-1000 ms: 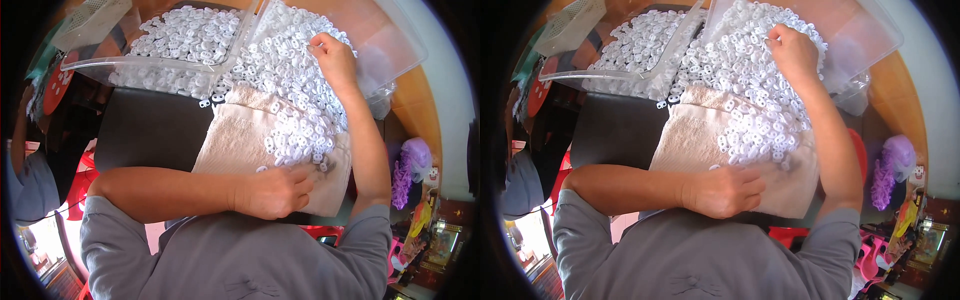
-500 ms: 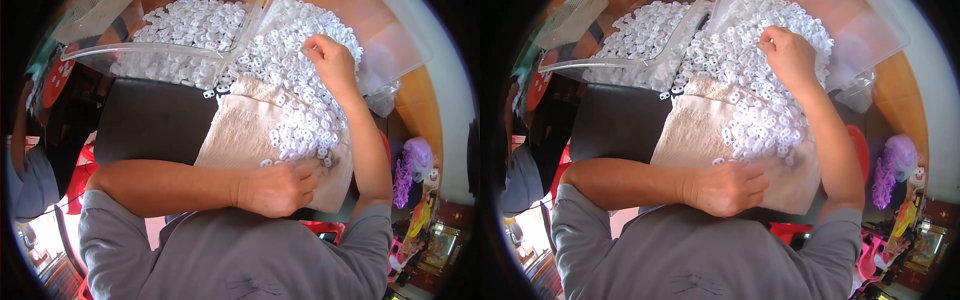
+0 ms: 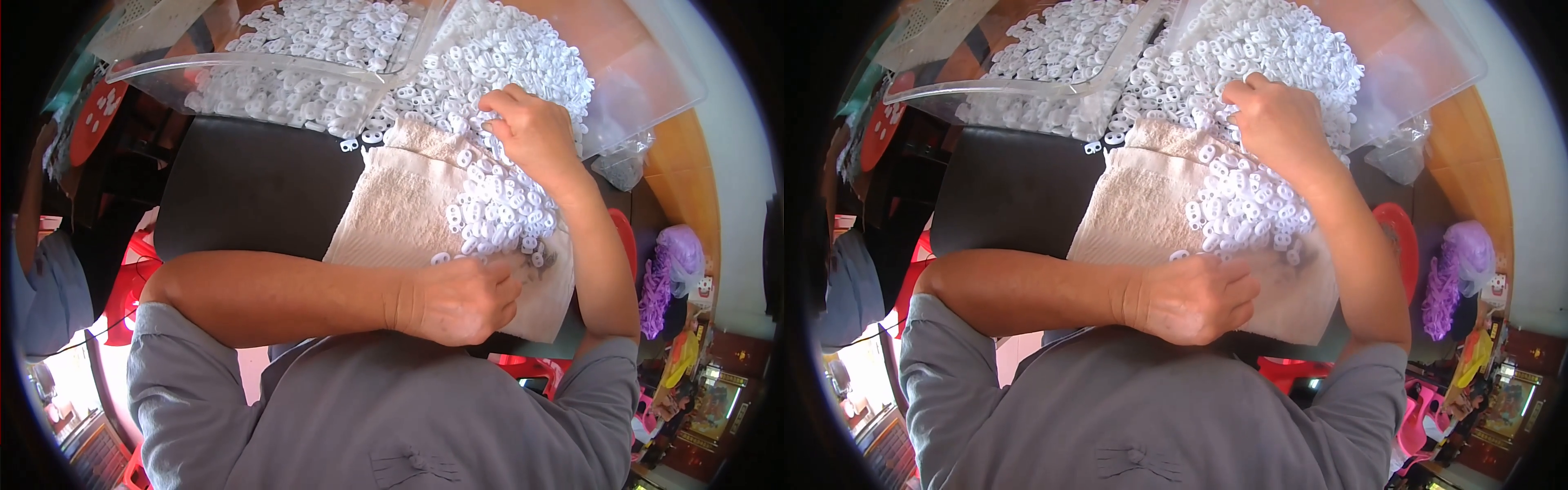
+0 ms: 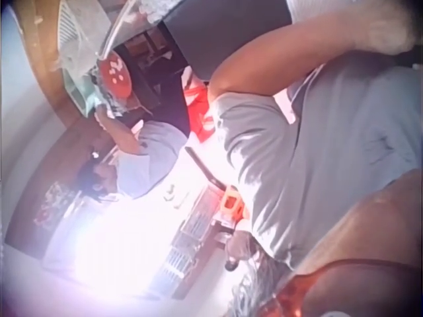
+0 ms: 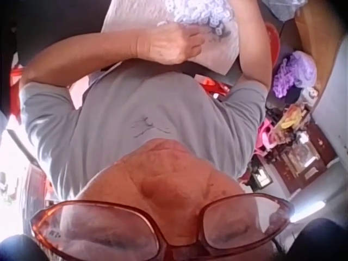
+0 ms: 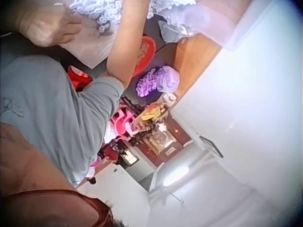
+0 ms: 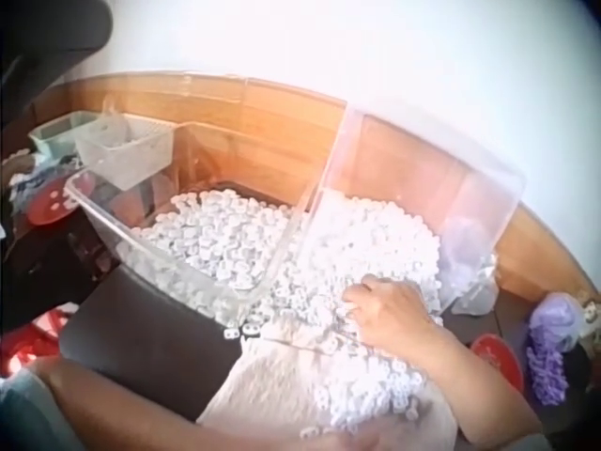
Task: The recorder is assembling small white plastic components by snapping them together manually.
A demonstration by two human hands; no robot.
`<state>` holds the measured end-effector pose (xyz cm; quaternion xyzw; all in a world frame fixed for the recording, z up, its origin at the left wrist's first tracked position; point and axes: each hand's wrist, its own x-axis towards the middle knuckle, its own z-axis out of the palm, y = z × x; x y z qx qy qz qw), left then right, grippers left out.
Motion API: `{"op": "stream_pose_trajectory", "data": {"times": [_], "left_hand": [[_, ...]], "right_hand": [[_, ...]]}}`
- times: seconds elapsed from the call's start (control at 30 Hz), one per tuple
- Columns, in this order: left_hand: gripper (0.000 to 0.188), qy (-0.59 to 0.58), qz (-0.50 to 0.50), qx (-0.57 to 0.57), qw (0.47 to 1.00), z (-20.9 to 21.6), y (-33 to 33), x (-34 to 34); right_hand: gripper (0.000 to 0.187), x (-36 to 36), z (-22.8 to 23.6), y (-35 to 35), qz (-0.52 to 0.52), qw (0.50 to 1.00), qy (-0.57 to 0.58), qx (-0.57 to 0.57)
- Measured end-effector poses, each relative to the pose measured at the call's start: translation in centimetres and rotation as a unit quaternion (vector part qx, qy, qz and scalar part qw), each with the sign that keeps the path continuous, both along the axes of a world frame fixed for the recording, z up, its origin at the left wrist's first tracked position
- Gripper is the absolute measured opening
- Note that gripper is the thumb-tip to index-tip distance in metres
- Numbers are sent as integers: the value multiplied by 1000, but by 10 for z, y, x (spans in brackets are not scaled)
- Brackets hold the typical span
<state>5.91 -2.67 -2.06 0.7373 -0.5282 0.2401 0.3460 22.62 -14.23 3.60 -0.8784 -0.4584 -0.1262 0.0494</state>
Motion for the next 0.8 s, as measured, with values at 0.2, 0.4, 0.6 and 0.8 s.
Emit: {"op": "stream_pose_trajectory", "data": {"times": [0.2,0.4,0.6,0.8], "left_hand": [[16,11,10,-20,1000,-1,2,4],[16,17,11,1,1000,0,1,4],[17,13,7,12,1000,-1,2,5],[22,38,-4,-13,999,2,3,8]], "right_hand": [[17,-10,4,-1,4,999,23,46],[18,-12,1,10,43,999,-11,15],[21,-7,-9,11,68,997,-30,-12],[11,-11,-3,-2,1,953,227,202]]}}
